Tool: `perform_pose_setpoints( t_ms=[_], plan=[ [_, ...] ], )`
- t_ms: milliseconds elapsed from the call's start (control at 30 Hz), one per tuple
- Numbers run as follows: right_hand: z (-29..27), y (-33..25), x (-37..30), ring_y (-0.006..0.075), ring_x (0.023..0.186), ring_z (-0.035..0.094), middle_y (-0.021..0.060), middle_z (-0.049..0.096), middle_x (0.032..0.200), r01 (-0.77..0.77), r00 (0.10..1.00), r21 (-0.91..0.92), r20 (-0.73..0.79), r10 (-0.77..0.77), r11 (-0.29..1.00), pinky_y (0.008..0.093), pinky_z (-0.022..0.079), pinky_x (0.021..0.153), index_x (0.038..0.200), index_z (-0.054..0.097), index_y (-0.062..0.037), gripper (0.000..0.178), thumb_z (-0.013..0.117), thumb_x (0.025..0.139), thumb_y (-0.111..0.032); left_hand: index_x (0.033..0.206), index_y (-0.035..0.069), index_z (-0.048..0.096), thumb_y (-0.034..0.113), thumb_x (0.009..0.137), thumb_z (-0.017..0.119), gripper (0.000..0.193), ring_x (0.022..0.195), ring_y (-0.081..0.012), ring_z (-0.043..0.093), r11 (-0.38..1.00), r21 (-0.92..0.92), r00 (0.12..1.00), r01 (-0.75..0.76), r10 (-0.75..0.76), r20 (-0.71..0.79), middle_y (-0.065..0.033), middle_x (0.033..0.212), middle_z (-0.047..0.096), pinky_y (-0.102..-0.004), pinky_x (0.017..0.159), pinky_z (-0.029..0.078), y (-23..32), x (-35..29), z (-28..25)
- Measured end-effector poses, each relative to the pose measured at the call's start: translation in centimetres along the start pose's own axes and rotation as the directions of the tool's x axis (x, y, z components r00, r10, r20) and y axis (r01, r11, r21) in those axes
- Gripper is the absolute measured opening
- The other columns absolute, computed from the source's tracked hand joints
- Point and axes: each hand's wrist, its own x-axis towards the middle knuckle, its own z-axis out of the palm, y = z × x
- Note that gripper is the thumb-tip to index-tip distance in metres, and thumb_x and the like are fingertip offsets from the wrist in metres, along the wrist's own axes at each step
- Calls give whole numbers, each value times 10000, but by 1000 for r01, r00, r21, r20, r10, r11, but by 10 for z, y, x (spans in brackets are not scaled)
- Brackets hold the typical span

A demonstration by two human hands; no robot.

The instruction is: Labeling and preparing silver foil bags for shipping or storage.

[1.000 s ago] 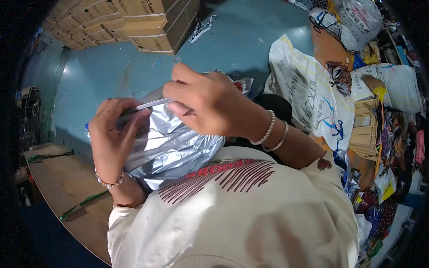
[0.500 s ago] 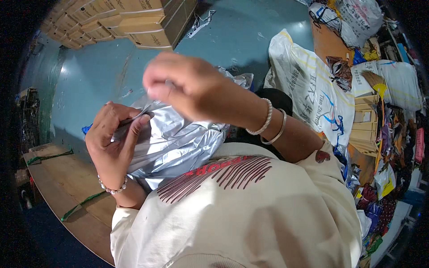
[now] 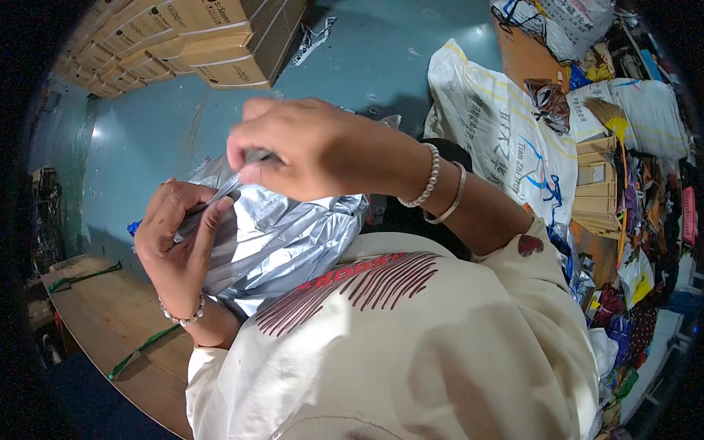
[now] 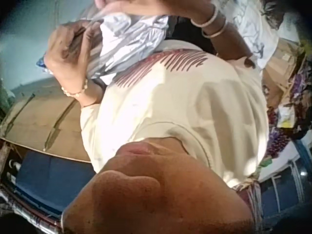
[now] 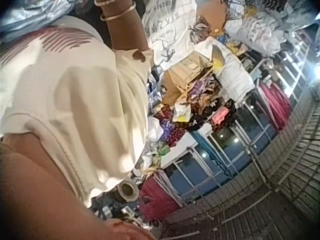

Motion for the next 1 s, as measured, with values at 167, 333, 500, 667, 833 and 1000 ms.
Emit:
perform_pose_setpoints(
  t_ms=[167, 333, 500, 667, 833, 1000],
  plan=[
    [10, -7, -1, 105, 611, 428, 46, 559, 868, 74, 997, -104, 32, -71, 992, 254, 362, 545, 847, 544, -51, 66, 561, 855, 12, 756, 42, 647, -9, 674, 735, 131, 653, -167, 487, 996, 82, 1000, 21, -21, 5, -16, 716, 606, -318, 812, 409, 8, 3, 4],
    [7, 3, -7, 109, 621, 448, 43, 559, 866, 79, 992, 154, -107, -63, 985, 235, 379, 555, 855, 538, -39, 65, 540, 851, 25, 737, 56, 632, -9, 672, 733, 136, 657, -163, 497, 994, 106, 999, 26, -21, -43, -3, 715, 606, -353, 879, 410, 2, 3, 8],
    [-10, 12, -19, 117, 614, 466, 49, 568, 853, -31, 989, 609, -95, 111, 793, 225, 402, 568, 872, 537, -26, 33, 518, 862, 0, 725, 59, 620, -16, 670, 724, 139, 657, -163, 501, 998, 66, 996, 0, 6, -88, 2, 712, 604, -374, 907, 411, -8, -1, 10],
    [-9, 22, -23, 120, 569, 467, 37, 594, 829, -147, 981, 822, 50, 186, 550, 221, 393, 544, 899, 551, -11, 60, 520, 886, -60, 721, 50, 615, -22, 660, 721, 142, 646, -177, 495, 997, 22, 995, -73, 74, -60, -6, 709, 602, -382, 913, 416, -12, 2, 13],
    [10, 43, -22, 235, 541, 471, 51, 511, 676, 359, 823, -265, -362, -438, 895, 343, 400, 514, 865, 548, -69, 110, 608, 774, -58, 756, 14, 605, 14, 738, 734, 130, 637, -200, 494, 998, 27, 991, 48, -51, 120, -70, 699, 592, -355, 887, 434, -6, 1, 12],
    [-3, 32, -6, 285, 553, 592, 123, 662, 642, 98, 995, -539, 42, -90, 836, 392, 492, 551, 699, 652, -17, 286, 564, 818, -263, 678, 44, 573, 167, 865, 662, 241, 572, -151, 449, 991, 32, 992, -127, 127, 12, -38, 632, 512, -263, 556, 403, -40, -7, 35]
  ],
)
